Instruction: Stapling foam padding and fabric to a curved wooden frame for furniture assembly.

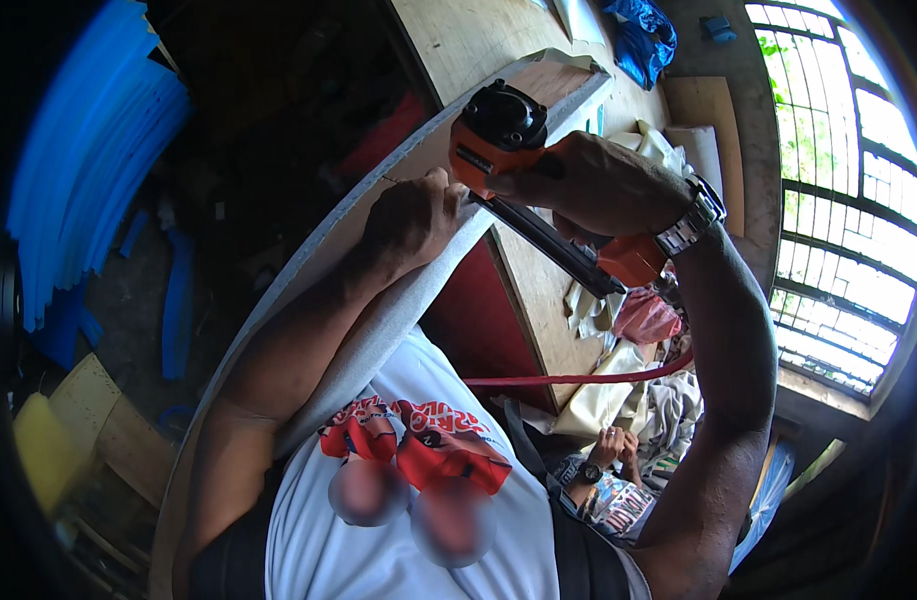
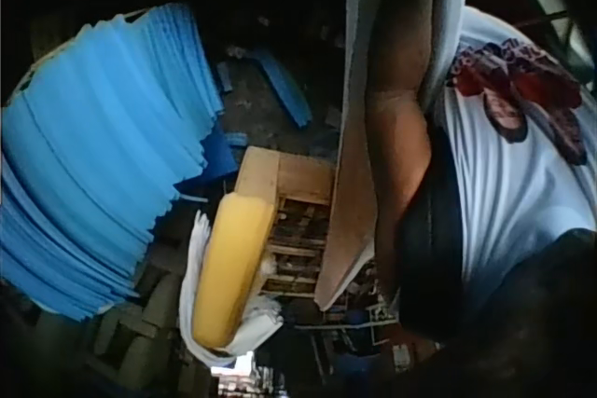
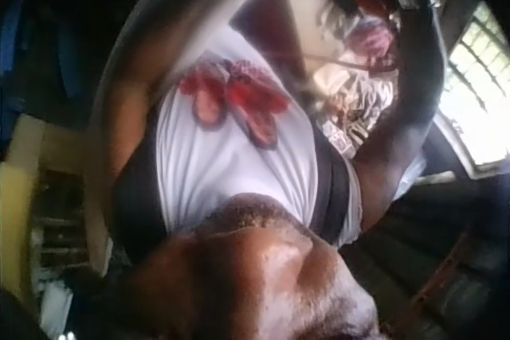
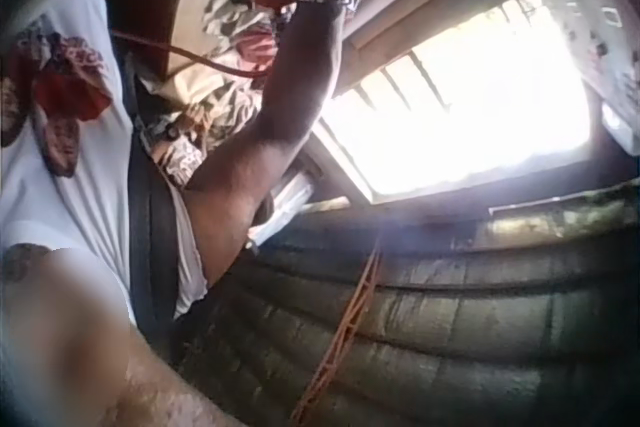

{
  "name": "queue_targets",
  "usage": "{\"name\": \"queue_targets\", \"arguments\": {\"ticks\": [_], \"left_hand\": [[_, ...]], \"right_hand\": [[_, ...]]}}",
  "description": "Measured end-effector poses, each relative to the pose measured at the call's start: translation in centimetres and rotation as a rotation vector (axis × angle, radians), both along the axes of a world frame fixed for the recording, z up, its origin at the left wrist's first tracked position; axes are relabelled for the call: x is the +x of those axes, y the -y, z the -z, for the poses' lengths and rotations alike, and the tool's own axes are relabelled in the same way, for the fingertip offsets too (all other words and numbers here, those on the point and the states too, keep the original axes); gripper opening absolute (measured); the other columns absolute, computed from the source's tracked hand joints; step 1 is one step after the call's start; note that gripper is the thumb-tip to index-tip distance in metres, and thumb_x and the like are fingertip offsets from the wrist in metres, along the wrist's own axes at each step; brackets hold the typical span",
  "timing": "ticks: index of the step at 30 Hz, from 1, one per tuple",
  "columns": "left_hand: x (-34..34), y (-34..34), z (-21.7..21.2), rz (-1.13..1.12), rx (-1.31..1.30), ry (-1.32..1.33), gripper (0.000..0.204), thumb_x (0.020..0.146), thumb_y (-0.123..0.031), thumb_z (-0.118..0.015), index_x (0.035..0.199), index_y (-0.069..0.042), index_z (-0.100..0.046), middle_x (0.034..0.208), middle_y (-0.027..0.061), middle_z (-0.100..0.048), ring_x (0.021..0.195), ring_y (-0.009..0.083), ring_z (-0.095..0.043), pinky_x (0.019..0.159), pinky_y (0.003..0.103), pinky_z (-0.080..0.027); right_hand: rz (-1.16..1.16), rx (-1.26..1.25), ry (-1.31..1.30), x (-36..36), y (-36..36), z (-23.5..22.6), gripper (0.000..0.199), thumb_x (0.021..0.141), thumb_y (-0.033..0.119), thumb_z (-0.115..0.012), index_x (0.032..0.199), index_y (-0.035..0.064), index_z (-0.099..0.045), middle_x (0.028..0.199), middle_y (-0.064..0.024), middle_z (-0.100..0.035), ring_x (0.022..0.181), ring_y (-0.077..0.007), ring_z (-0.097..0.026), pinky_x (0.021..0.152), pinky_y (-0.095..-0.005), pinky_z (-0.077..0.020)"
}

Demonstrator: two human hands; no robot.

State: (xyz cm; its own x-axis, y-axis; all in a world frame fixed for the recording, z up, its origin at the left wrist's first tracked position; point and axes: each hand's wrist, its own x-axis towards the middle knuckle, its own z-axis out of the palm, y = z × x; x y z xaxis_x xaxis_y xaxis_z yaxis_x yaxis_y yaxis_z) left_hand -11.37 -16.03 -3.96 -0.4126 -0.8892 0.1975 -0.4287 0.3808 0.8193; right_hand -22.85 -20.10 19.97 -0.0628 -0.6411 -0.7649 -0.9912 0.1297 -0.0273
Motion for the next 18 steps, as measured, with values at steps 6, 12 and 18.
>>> {"name": "queue_targets", "arguments": {"ticks": [6, 12, 18], "left_hand": [[-0.1, 0.2, -0.7, 0.038, 0.093, -0.043, 0.029, 0.102, -0.028, -0.052, 0.085, -0.004, -0.055, 0.065, 0.0186, -0.065, 0.062, 0.0312, -0.072, 0.052, 0.039, -0.057], [-0.1, 0.1, 0.1, 0.008, -0.046, -0.061, 0.020, 0.098, -0.019, -0.056, 0.086, -0.003, -0.054, 0.059, 0.0149, -0.063, 0.057, 0.0253, -0.071, 0.049, 0.035, -0.056], [-1.1, 1.0, 1.0, -0.051, 0.019, -0.195, 0.019, 0.098, -0.018, -0.056, 0.090, -0.001, -0.052, 0.061, 0.0165, -0.060, 0.059, 0.0344, -0.068, 0.052, 0.039, -0.054]], "right_hand": [[0.047, -0.004, 0.074, -0.5, -0.9, -0.1, 0.058, 0.094, 0.062, -0.057, 0.101, 0.0061, -0.073, 0.056, -0.0021, -0.064, 0.048, -0.0094, -0.064, 0.047, -0.0246, -0.0512], [0.004, 0.051, 0.022, 0.9, -0.9, -0.3, 0.057, 0.095, 0.060, -0.056, 0.099, 0.0058, -0.073, 0.055, -0.0015, -0.064, 0.048, -0.0097, -0.064, 0.048, -0.0249, -0.0522], [0.172, -0.044, 0.140, -3.7, -3.7, -0.1, 0.058, 0.094, 0.062, -0.057, 0.094, 0.0051, -0.072, 0.058, -0.0001, -0.063, 0.048, -0.0097, -0.061, 0.048, -0.0259, -0.0509]]}}
